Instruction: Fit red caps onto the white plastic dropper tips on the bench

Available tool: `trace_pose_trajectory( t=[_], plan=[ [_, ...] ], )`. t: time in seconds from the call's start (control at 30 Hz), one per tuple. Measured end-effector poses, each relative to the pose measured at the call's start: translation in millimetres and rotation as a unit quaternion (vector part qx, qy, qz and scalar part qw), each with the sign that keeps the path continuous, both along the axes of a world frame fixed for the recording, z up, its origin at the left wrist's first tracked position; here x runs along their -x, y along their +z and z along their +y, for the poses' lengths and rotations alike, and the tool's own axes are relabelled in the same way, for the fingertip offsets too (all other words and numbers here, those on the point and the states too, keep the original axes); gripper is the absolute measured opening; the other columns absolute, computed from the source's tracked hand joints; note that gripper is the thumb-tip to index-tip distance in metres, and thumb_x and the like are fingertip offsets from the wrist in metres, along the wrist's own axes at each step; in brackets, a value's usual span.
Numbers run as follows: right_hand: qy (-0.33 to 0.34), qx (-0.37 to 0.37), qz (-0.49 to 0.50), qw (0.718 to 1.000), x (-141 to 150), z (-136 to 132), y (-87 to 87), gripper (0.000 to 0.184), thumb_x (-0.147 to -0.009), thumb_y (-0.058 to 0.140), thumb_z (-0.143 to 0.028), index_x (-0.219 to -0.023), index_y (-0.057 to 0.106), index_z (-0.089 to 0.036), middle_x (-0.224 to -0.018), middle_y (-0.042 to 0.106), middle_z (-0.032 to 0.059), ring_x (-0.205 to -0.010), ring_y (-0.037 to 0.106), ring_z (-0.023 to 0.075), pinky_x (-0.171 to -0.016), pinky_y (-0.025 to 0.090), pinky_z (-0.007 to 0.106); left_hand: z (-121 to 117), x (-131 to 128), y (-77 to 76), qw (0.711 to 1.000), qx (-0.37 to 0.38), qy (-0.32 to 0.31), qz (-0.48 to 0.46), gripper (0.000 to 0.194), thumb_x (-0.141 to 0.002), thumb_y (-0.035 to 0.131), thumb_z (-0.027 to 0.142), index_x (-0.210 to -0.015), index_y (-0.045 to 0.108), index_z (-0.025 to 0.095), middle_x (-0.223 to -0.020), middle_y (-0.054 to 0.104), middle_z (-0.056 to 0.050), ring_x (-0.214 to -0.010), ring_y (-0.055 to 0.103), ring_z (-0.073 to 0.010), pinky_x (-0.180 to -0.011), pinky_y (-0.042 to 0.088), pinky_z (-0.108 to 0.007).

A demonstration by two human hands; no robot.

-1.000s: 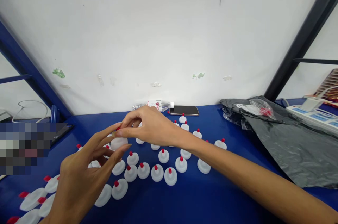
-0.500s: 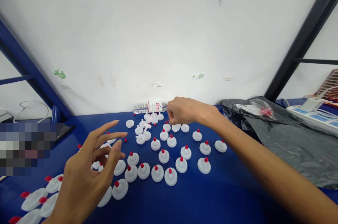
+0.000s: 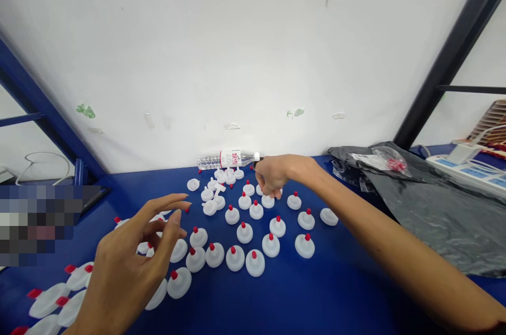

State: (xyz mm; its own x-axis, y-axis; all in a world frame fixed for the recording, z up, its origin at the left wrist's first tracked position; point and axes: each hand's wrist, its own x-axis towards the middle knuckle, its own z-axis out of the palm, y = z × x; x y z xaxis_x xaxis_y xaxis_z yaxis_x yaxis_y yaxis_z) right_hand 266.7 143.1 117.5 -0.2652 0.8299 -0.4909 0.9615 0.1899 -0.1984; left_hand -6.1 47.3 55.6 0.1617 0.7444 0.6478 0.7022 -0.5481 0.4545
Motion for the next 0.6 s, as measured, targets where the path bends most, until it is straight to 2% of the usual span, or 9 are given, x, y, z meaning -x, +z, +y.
trace_pose_trajectory(
  t=[0.13, 0.3, 0.43, 0.6],
  plan=[
    [-0.005, 0.015, 0.008, 1.000, 0, 1, 0.8, 0.006, -0.080, 0.069, -0.018, -0.085, 0.066, -0.017, -0.078, 0.078, 0.0039, -0.082, 0.075, 0.0224, -0.072, 0.050, 0.030, 0, 0, -0.2, 1.000, 0.001, 0.000, -0.003, 0.018, -0.099, 0.057, 0.034, -0.116, 0.064, 0.033, -0.067, 0.068, 0.009, -0.055, 0.067, -0.0089, -0.049, 0.049, -0.019],
    [0.001, 0.025, 0.037, 0.999, -4, 0, 7.2, 0.012, -0.078, 0.070, -0.016, -0.090, 0.068, -0.017, -0.089, 0.079, 0.0049, -0.087, 0.074, 0.0218, -0.073, 0.051, 0.029, 0, 0, -2.1, 1.000, -0.005, -0.002, -0.005, 0.017, -0.099, 0.058, 0.033, -0.114, 0.065, 0.033, -0.067, 0.069, 0.009, -0.054, 0.066, -0.0090, -0.050, 0.049, -0.019],
    [0.028, -0.001, 0.028, 0.999, -7, -2, 10.5, 0.011, -0.077, 0.072, -0.019, -0.088, 0.072, -0.018, -0.081, 0.078, 0.0041, -0.085, 0.073, 0.0237, -0.074, 0.049, 0.032, -1, 0, -1.2, 1.000, -0.011, -0.010, -0.001, 0.016, -0.098, 0.058, 0.031, -0.112, 0.067, 0.031, -0.071, 0.070, 0.007, -0.058, 0.068, -0.0099, -0.052, 0.049, -0.020],
    [0.041, -0.006, 0.050, 0.998, -10, 0, 6.6, 0.005, -0.075, 0.075, -0.022, -0.080, 0.075, -0.021, -0.078, 0.077, 0.0037, -0.084, 0.072, 0.0248, -0.073, 0.048, 0.033, 0, 0, 0.6, 1.000, -0.017, -0.022, 0.008, 0.015, -0.098, 0.058, 0.028, -0.109, 0.068, 0.031, -0.079, 0.073, 0.008, -0.058, 0.067, -0.0077, -0.051, 0.048, -0.019]
  ],
)
